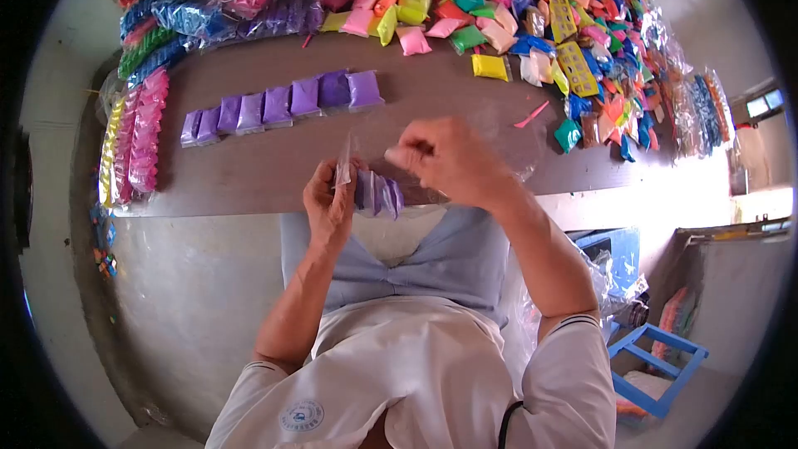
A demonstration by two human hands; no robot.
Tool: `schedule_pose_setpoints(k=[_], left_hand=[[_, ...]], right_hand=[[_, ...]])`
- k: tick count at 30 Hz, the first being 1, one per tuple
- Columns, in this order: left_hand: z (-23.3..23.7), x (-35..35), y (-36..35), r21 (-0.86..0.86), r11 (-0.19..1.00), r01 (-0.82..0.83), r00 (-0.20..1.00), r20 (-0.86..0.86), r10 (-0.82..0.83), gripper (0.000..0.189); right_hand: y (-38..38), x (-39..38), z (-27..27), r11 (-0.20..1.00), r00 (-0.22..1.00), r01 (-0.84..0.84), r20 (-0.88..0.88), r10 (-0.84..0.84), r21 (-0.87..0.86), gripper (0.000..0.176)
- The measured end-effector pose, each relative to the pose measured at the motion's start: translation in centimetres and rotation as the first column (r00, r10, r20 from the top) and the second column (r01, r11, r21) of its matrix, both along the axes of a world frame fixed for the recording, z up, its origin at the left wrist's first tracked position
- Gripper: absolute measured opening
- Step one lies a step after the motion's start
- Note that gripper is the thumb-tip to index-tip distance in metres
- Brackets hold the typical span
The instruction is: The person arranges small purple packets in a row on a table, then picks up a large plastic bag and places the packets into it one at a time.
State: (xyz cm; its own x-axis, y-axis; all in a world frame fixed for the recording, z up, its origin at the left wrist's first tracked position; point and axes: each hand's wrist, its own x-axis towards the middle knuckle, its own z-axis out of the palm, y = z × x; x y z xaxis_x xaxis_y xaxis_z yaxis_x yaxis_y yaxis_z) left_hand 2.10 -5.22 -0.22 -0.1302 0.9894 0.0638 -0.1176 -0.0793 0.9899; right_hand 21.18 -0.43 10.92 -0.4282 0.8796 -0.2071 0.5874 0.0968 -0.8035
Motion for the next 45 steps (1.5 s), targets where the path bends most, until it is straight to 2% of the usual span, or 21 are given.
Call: schedule_pose_setpoints(k=[2, 3, 5, 6, 8, 9, 11, 14, 17, 18, 20, 21, 23, 24, 26, 31, 39, 41, 43, 44, 45], left_hand=[[0.0, -0.1, -0.1, -0.007, 1.0, 0.028, 0.997, 0.075, -0.027, 0.018], [0.0, -0.1, -0.1, -0.003, 1.0, 0.019, 0.997, 0.075, -0.019, 0.018], [0.0, -0.1, -0.1, 0.035, 0.999, 0.034, 0.999, 0.032, -0.035, 0.017], [-0.4, 0.0, -0.1, 0.038, 0.998, 0.046, 0.995, 0.09, -0.049, 0.017], [-0.5, 0.2, 0.0, 0.044, 0.998, 0.036, 0.996, 0.085, -0.039, 0.018], [-0.5, 0.2, -0.1, 0.041, 0.999, 0.029, 0.996, 0.082, -0.032, 0.018], [-0.2, 0.1, -0.3, -0.007, 0.999, 0.042, 0.994, 0.098, -0.041, 0.018], [-0.3, 0.2, -0.2, 0.05, 0.999, 0.014, 0.997, 0.073, -0.018, 0.018], [-0.9, 0.2, -0.2, 0.023, 1.0, 0.02, 0.996, 0.082, -0.022, 0.017], [-1.2, 0.1, -0.1, 0.057, 0.998, 0.008, 1.0, 0.001, -0.008, 0.017], [-1.0, 0.3, -0.1, 0.05, 0.999, 0.005, 1.0, 0.031, -0.007, 0.017], [-0.8, 0.4, -0.1, 0.044, 0.999, -0.001, 0.998, 0.057, -0.002, 0.017], [-0.4, 0.2, -0.2, 0.043, 0.999, 0.011, 0.999, 0.048, -0.013, 0.018], [-0.2, 0.1, -0.3, 0.043, 0.999, 0.022, 0.999, 0.035, -0.023, 0.018], [0.4, 0.0, -0.3, 0.03, 0.999, 0.02, 1.0, 0.014, -0.02, 0.018], [-0.4, 0.0, -0.2, 0.073, 0.997, -0.001, 0.997, -0.08, 0.007, 0.019], [-0.2, 0.1, -0.4, 0.024, 1.0, 0.018, 0.996, 0.09, -0.021, 0.016], [-1.2, 0.0, -0.5, 0.05, 0.998, 0.027, 0.994, 0.101, -0.032, 0.015], [-0.2, 0.0, -0.6, 0.029, 1.0, 0.006, 0.999, 0.034, -0.007, 0.015], [-1.0, 0.2, -0.3, 0.087, 0.996, -0.002, 0.998, 0.07, -0.004, 0.015], [-0.9, 0.3, -0.2, 0.078, 0.997, 0.013, 0.997, 0.076, -0.019, 0.015]], right_hand=[[0.9, -0.2, 1.6, 0.965, 0.969, 0.233, -0.118, -0.219, 0.123, 0.018], [1.6, -0.7, 2.5, 0.966, 0.971, 0.224, -0.119, -0.21, 0.127, 0.018], [3.9, -2.0, 4.2, 0.855, 0.972, 0.232, -0.091, -0.215, 0.464, 0.02], [5.6, -2.6, 4.0, 0.853, 0.974, 0.228, -0.093, -0.209, 0.47, 0.02], [9.5, -3.6, 2.4, 0.762, 0.986, -0.089, 0.167, -0.025, 0.641, 0.025], [11.0, -4.1, 1.1, 0.758, 0.986, -0.093, 0.167, -0.022, 0.646, 0.025], [13.3, -5.0, -1.9, 0.798, 0.905, -0.368, 0.382, 0.189, 0.477, 0.035], [14.0, -5.7, -4.3, 0.794, 0.806, -0.493, 0.53, 0.264, 0.356, 0.047], [14.9, -5.6, -4.3, 0.875, 0.808, -0.41, 0.548, 0.216, 0.259, 0.046], [15.3, -5.2, -4.6, 0.875, 0.807, -0.41, 0.55, 0.217, 0.257, 0.046], [15.6, -4.7, -4.9, 0.88, 0.902, -0.343, 0.378, 0.21, 0.328, 0.045], [15.5, -4.8, -4.8, 0.882, 0.901, -0.342, 0.381, 0.209, 0.325, 0.045], [15.1, -5.8, -4.3, 0.879, 0.959, -0.282, 0.153, 0.24, 0.384, 0.046], [14.8, -6.4, -4.2, 0.88, 0.958, -0.282, 0.153, 0.241, 0.383, 0.046], [14.4, -7.5, -4.2, 0.855, 0.908, -0.358, 0.353, 0.225, 0.375, 0.049], [14.9, -8.2, -6.3, 0.807, 0.887, -0.424, 0.37, 0.278, 0.411, 0.051], [14.6, -7.7, -4.7, 0.817, 0.878, -0.405, 0.423, 0.223, 0.41, 0.049], [15.9, -5.3, -4.3, 0.899, 0.969, -0.234, 0.162, 0.186, 0.37, 0.046], [16.3, -2.7, -2.5, 0.944, 0.986, -0.14, -0.041, 0.16, 0.3, 0.039], [14.0, -2.1, 0.7, 0.986, 0.949, -0.024, -0.306, 0.073, 0.163, 0.046], [12.5, -1.4, 2.5, 0.989, 0.898, 0.035, -0.44, 0.032, 0.143, 0.044]])
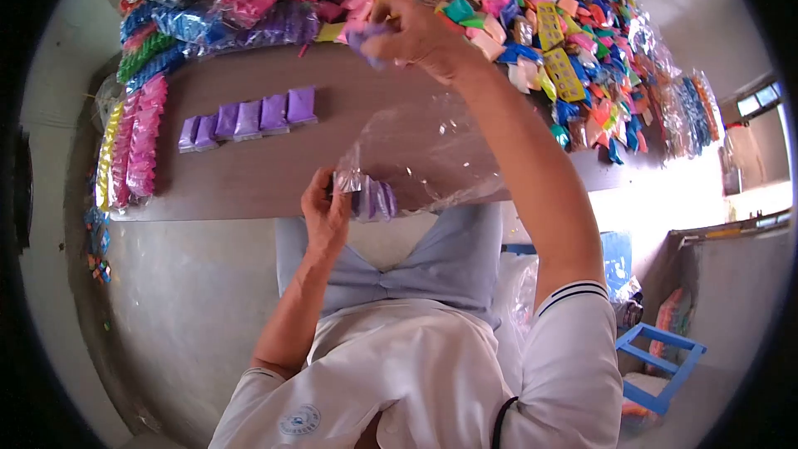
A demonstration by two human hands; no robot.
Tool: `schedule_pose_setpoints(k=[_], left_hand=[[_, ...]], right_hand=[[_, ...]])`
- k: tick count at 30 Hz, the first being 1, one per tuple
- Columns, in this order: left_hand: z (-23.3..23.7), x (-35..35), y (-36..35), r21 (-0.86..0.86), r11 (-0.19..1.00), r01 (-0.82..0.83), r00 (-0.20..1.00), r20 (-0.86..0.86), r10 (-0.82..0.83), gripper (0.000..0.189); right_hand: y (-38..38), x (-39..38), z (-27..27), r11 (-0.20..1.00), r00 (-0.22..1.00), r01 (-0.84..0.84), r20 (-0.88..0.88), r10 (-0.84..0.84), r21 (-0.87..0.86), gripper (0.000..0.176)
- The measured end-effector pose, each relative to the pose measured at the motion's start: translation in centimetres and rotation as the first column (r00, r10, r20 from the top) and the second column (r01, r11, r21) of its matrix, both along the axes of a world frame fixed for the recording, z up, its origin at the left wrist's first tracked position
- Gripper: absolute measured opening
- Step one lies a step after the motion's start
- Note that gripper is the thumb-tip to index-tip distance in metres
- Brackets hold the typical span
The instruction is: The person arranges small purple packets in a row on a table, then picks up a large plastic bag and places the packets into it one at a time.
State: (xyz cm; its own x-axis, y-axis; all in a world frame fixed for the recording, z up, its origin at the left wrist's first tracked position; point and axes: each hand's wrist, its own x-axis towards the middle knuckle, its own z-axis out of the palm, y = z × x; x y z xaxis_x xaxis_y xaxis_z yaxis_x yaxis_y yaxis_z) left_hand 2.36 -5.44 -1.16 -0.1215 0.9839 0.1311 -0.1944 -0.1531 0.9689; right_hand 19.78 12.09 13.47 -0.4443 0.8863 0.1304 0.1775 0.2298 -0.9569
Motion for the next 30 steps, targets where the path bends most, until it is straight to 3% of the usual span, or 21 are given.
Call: schedule_pose_setpoints(k=[1, 3, 6, 8, 10, 11, 13, 17, 19, 20, 22, 26, 28, 30], left_hand=[[0.3, 0.0, 0.0, 0.02, 1.0, -0.016, 1.0, -0.026, 0.016, 0.015], [0.4, -0.1, -0.1, 0.045, 0.999, -0.021, 0.998, -0.05, 0.023, 0.017], [0.6, -0.4, -0.1, 0.018, 0.999, -0.026, 0.99, -0.141, 0.028, 0.019], [0.0, -0.3, -0.1, -0.027, 0.999, -0.024, 0.986, -0.163, 0.02, 0.019], [-0.1, 0.2, 0.2, 0.078, 0.995, -0.056, 0.994, -0.095, 0.063, 0.019], [0.5, 0.2, 0.0, 0.077, 0.995, -0.056, 0.985, -0.159, 0.068, 0.019], [0.2, 0.4, 0.1, 0.053, 0.996, -0.07, 0.984, -0.159, 0.078, 0.018], [0.2, 1.1, 0.2, 0.039, 0.992, -0.123, 0.985, -0.121, 0.127, 0.015], [-0.5, 0.9, 0.5, 0.099, 0.987, -0.123, 0.979, -0.149, 0.137, 0.014], [-0.5, 1.0, 0.6, 0.168, 0.978, -0.124, 0.974, -0.169, 0.153, 0.013], [-0.1, 0.8, 0.4, 0.142, 0.984, -0.104, 0.97, -0.204, 0.132, 0.013], [0.5, 0.8, -0.1, 0.019, 0.991, -0.129, 0.97, -0.207, 0.13, 0.012], [-0.1, 0.8, 0.1, 0.042, 0.991, -0.13, 0.97, -0.202, 0.136, 0.012], [-0.6, 0.8, 0.5, 0.078, 0.988, -0.131, 0.971, -0.193, 0.144, 0.012]], right_hand=[[-1.3, 0.9, 1.5, 0.999, 0.989, 0.036, -0.141, -0.039, -0.02, 0.043], [-6.3, 3.0, 4.3, 0.997, 0.922, -0.045, -0.386, 0.02, -0.056, 0.04], [-12.5, 3.9, 2.3, 0.995, 0.892, 0.089, -0.442, -0.096, -0.037, 0.035], [-15.1, 3.8, 0.2, 0.95, 0.936, 0.093, -0.298, -0.186, -0.298, 0.035], [-16.0, 3.0, -3.3, 0.93, 0.97, 0.179, -0.102, -0.222, -0.32, 0.03], [-16.4, 2.5, -5.2, 0.928, 0.968, 0.183, -0.106, -0.228, -0.323, 0.03], [-16.8, 1.5, -7.8, 0.958, 0.939, 0.286, 0.202, -0.277, -0.015, 0.03], [-16.4, 0.6, -5.5, 0.929, 0.891, 0.368, 0.297, -0.344, -0.026, 0.029], [-15.8, 1.2, -6.0, 0.923, 0.805, 0.362, 0.454, -0.381, 0.133, 0.029], [-15.9, 1.1, -6.3, 0.923, 0.804, 0.366, 0.458, -0.379, 0.121, 0.029], [-16.2, 0.6, -7.2, 0.936, 0.727, 0.271, 0.589, -0.352, 0.225, 0.043], [-15.7, 0.5, -9.9, 0.938, 0.752, 0.158, 0.578, -0.317, 0.309, 0.047], [-15.1, 0.7, -7.7, 0.976, 0.789, 0.202, 0.576, -0.213, 0.085, 0.062], [-14.8, 1.0, -7.1, 0.976, 0.793, 0.185, 0.57, -0.215, 0.111, 0.062]])
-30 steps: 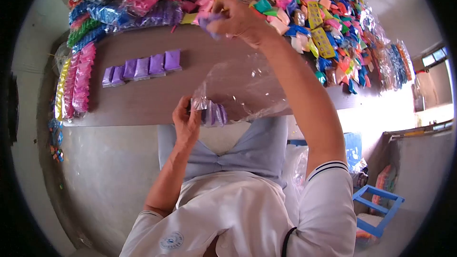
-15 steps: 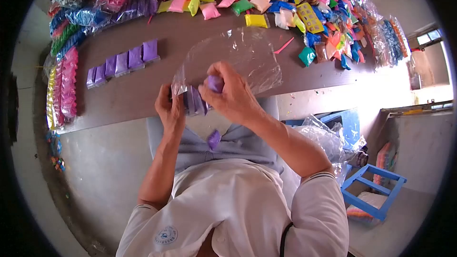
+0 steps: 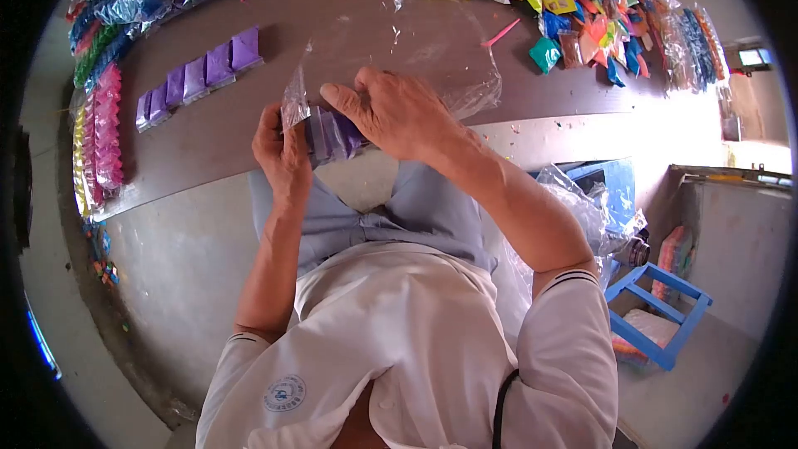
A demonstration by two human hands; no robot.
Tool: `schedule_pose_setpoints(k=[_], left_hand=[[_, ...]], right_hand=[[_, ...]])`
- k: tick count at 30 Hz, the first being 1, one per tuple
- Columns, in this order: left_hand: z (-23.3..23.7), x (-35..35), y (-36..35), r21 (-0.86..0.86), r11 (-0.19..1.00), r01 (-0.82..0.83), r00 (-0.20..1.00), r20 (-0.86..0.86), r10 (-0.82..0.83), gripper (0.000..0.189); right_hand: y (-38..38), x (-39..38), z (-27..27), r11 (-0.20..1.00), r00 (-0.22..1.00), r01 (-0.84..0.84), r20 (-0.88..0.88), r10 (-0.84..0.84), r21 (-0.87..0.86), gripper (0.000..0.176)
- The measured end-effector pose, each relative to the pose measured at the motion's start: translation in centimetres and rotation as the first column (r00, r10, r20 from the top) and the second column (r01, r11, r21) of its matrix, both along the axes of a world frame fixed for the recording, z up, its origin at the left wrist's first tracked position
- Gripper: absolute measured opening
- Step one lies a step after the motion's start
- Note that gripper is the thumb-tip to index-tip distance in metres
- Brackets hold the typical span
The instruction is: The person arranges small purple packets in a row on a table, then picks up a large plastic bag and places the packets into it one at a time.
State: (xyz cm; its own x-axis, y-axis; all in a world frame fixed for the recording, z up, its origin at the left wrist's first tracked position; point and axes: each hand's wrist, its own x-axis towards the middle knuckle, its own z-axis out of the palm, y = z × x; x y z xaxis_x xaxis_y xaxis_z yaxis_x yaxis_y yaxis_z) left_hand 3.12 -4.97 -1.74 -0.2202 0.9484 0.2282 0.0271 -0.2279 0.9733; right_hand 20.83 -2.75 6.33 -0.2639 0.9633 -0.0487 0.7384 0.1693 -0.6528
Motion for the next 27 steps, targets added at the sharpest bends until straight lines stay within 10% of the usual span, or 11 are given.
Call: schedule_pose_setpoints(k=[8, 16, 27], left_hand=[[1.0, 0.0, -0.1, -0.014, 1.0, -0.017, 1.0, 0.005, 0.017, 0.01], [0.1, -0.3, 0.2, -0.008, 1.0, 0.005, 1.0, -0.011, -0.005, 0.01], [0.7, 0.1, 0.4, -0.008, 1.0, -0.013, 1.0, -0.001, 0.013, 0.014]], right_hand=[[0.1, -1.3, -2.0, 0.99, 0.994, -0.057, 0.097, 0.045, 0.13, 0.051], [0.3, 2.1, 0.9, 0.988, 0.984, -0.06, -0.176, 0.034, -0.145, 0.031], [-0.5, 2.4, -0.6, 0.937, 0.927, -0.348, -0.155, 0.34, -0.022, 0.054]])
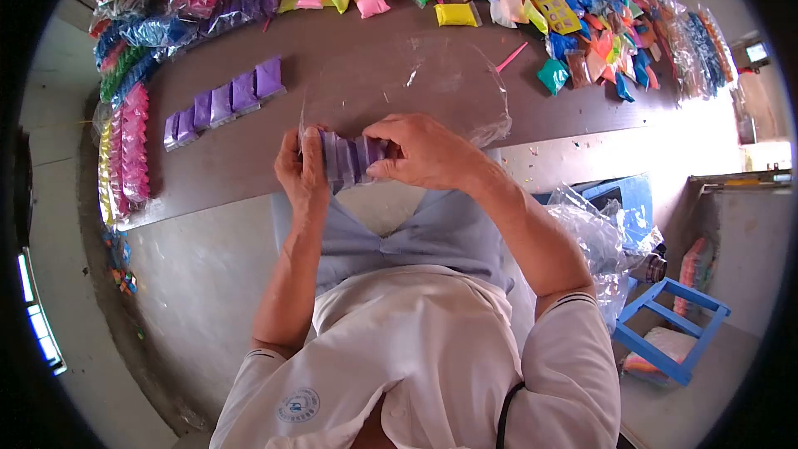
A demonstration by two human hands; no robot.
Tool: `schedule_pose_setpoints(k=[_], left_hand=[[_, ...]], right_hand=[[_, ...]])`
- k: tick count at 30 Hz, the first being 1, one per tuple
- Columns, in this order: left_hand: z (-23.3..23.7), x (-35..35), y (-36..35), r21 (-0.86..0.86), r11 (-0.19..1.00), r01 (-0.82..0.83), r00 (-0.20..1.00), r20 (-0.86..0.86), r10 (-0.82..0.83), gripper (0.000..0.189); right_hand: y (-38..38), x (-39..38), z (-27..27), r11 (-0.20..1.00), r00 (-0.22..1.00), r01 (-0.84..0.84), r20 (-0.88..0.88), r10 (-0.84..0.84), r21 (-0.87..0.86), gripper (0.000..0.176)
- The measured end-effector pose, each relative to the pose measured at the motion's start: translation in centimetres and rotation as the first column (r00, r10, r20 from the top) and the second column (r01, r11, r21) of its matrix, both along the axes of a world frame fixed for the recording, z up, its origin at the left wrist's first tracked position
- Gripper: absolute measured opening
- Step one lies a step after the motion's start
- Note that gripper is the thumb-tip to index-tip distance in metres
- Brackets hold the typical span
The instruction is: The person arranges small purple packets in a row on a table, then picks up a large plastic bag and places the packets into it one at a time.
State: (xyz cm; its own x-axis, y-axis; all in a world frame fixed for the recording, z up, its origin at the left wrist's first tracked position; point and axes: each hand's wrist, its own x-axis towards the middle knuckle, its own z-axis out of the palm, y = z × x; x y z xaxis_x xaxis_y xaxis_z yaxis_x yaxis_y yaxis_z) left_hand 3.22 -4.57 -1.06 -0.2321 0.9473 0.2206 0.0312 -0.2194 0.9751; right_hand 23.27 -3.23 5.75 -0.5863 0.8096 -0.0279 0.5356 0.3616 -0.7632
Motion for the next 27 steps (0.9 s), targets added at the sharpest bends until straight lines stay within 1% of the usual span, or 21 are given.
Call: schedule_pose_setpoints(k=[2, 3, 5, 7, 9, 11, 12, 14, 15, 17, 19, 21, 22, 24, 25, 26, 27], left_hand=[[0.2, 0.2, 0.3, -0.067, 0.998, -0.02, 0.998, 0.065, 0.025, 0.016], [0.3, 0.5, 0.6, -0.058, 0.998, -0.016, 0.998, 0.063, 0.02, 0.016], [0.9, 1.3, 2.3, -0.057, 0.996, -0.064, 0.993, 0.099, 0.069, 0.02], [1.0, 1.7, 4.2, -0.044, 0.996, -0.071, 0.99, 0.117, 0.076, 0.022], [0.6, 1.9, 6.3, -0.034, 0.996, -0.082, 0.988, 0.129, 0.085, 0.025], [0.3, 2.0, 8.6, 0.005, 0.994, -0.111, 0.99, 0.087, 0.11, 0.026], [0.2, 2.0, 9.6, 0.015, 0.994, -0.109, 0.991, 0.077, 0.108, 0.026], [0.5, 2.1, 11.4, 0.009, 0.993, -0.12, 0.993, -0.02, 0.121, 0.028], [0.7, 2.2, 12.4, 0.014, 0.993, -0.116, 0.993, -0.031, 0.116, 0.028], [0.6, 2.5, 13.7, 0.13, 0.982, -0.138, 0.978, -0.141, 0.156, 0.03], [0.2, 2.4, 13.8, 0.104, 0.987, -0.125, 0.978, -0.157, 0.141, 0.031], [0.4, 2.3, 14.3, 0.107, 0.986, -0.129, 0.977, -0.156, 0.144, 0.032], [0.3, 2.1, 14.0, 0.111, 0.989, -0.1, 0.978, -0.17, 0.118, 0.032], [-0.2, 1.4, 13.4, 0.104, 0.992, -0.065, 0.977, -0.196, 0.085, 0.032], [-0.5, 1.0, 13.5, 0.075, 0.996, -0.038, 0.984, -0.171, 0.05, 0.032], [-0.7, 0.7, 13.7, 0.045, 0.999, -0.008, 0.99, -0.141, 0.014, 0.032], [-0.8, 0.8, 13.9, 0.039, 0.999, 0.003, 0.99, -0.139, 0.003, 0.032]], right_hand=[[0.2, 0.0, -0.1, 0.999, 0.999, 0.027, -0.032, -0.028, -0.024, 0.05], [0.3, 0.0, -0.3, 0.999, 0.999, 0.032, -0.034, -0.032, -0.015, 0.05], [1.0, -0.2, -0.6, 0.993, 0.995, 0.084, -0.051, -0.08, 0.078, 0.047], [2.6, 0.0, -2.1, 0.99, 0.993, 0.1, -0.077, -0.092, 0.102, 0.046], [4.8, 0.2, -2.0, 0.986, 0.989, 0.113, -0.11, -0.1, 0.123, 0.045], [7.4, 0.1, -1.1, 0.989, 0.977, 0.145, -0.157, -0.145, -0.01, 0.042], [8.7, 0.1, -1.7, 0.984, 0.973, 0.14, -0.198, -0.117, 0.11, 0.037], [10.8, 0.3, -2.2, 0.979, 0.969, 0.159, -0.211, -0.129, 0.131, 0.036], [11.6, 0.4, -2.4, 0.974, 0.967, 0.176, -0.211, -0.143, 0.144, 0.034], [12.1, 0.7, -3.1, 0.965, 0.962, 0.214, -0.207, -0.18, 0.151, 0.036], [11.6, 0.7, -4.2, 0.96, 0.959, 0.238, -0.195, -0.208, 0.149, 0.038], [11.6, 0.6, -4.7, 0.929, 0.932, 0.283, -0.298, -0.207, 0.238, 0.036], [11.5, 0.8, -5.0, 0.93, 0.93, 0.283, -0.305, -0.206, 0.234, 0.036], [10.4, 1.0, -3.1, 0.906, 0.936, 0.323, -0.232, -0.264, 0.274, 0.032], [9.6, 1.2, -2.0, 0.905, 0.933, 0.329, -0.238, -0.269, 0.269, 0.032], [8.5, 1.7, -0.7, 0.845, 0.865, 0.424, -0.423, -0.27, 0.327, 0.025], [7.2, 2.4, 0.3, 0.772, 0.771, 0.523, -0.587, -0.248, 0.361, 0.018]])
